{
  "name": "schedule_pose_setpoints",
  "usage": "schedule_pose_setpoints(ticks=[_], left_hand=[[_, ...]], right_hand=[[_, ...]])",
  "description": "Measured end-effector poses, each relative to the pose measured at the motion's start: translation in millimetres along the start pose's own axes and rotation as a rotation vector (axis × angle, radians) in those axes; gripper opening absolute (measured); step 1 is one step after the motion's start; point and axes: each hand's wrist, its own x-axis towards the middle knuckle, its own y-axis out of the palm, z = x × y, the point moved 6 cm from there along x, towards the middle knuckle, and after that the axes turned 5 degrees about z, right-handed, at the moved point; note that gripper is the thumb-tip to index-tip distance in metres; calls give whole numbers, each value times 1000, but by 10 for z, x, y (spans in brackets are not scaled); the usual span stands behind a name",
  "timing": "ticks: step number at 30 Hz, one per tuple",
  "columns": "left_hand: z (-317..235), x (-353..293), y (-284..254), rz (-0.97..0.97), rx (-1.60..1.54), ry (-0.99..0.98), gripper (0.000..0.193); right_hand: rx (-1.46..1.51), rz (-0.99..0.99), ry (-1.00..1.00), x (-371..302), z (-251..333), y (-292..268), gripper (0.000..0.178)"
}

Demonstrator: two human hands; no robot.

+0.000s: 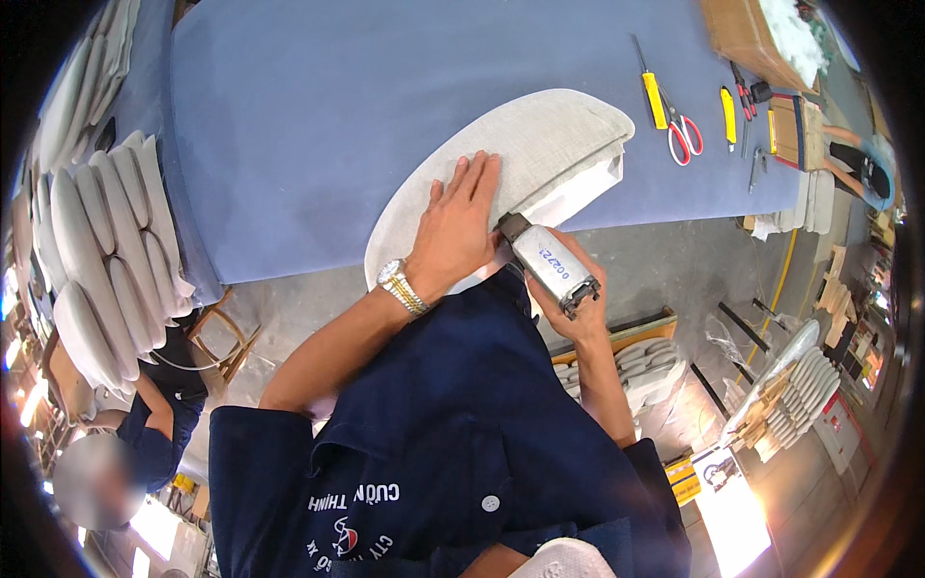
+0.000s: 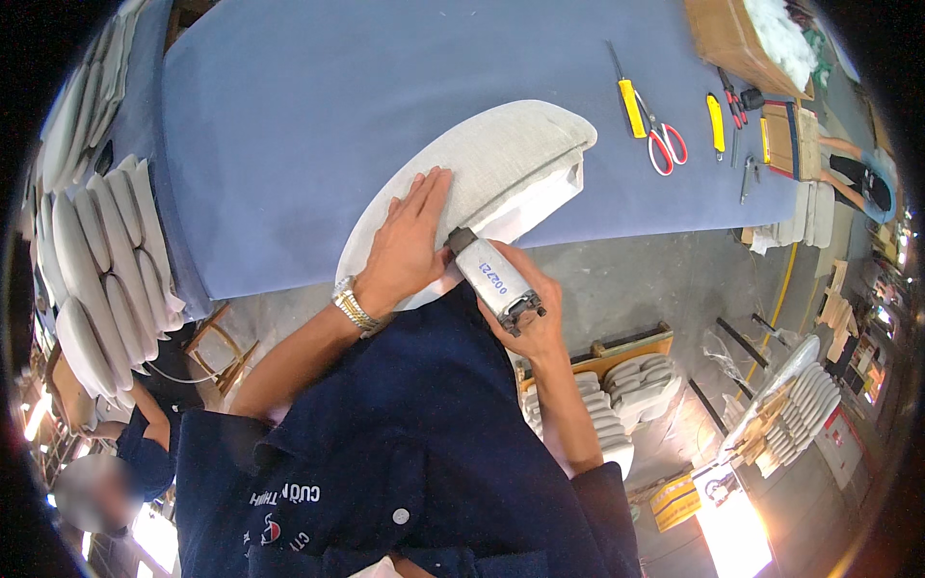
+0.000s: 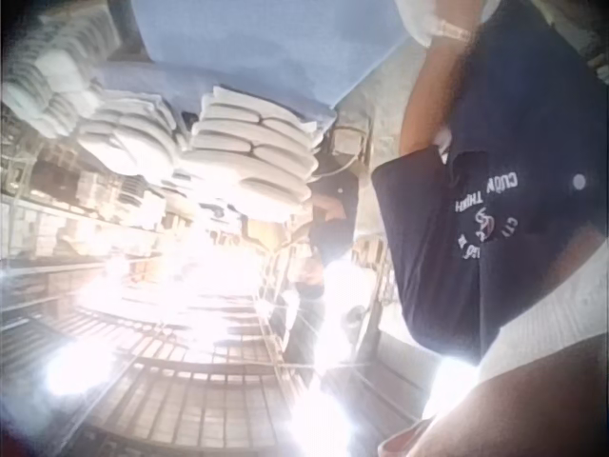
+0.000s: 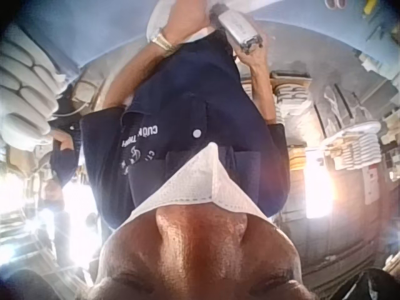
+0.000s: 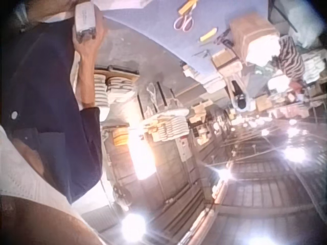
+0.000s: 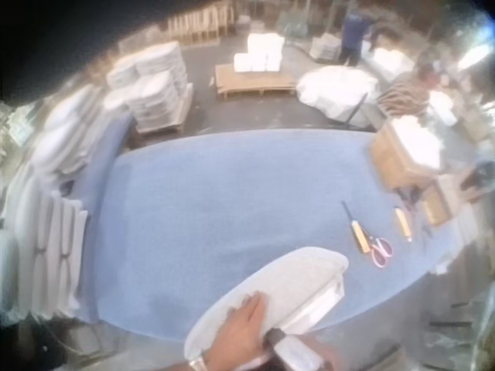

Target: The person staples white fabric onto a cushion using a pneumatic staple gun. They repeatedly fold the fabric edges, pull it taut, and apply staples along the perimeter. The person also uses a yellow-handled tool to tuck fabric and scissors to trim excess material.

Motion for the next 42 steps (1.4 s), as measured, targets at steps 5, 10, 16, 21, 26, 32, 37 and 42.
schedule_pose_setpoints(ticks=[5,10,16,21,26,32,37,42], left_hand=[[-26,51,-5,-3,39,0,99],[-19,0,-14,6,-20,-7,101],[11,-27,30,20,-13,30,102],[-45,13,67,48,15,31,106],[-40,33,-49,154,83,32,109],[658,126,-358,305,-689,53,74],[1041,92,38,256,-454,-27,73],[756,-98,4,233,-395,36,78]], right_hand=[[6,5,32,43,-18,19,54],[49,-45,11,-81,-36,79,56],[66,16,-9,-68,55,99,58],[56,29,80,-30,129,110,47],[87,30,72,10,100,85,47],[151,-12,-13,16,22,117,50],[132,-18,-110,41,68,178,53],[54,14,-117,102,134,148,59]])
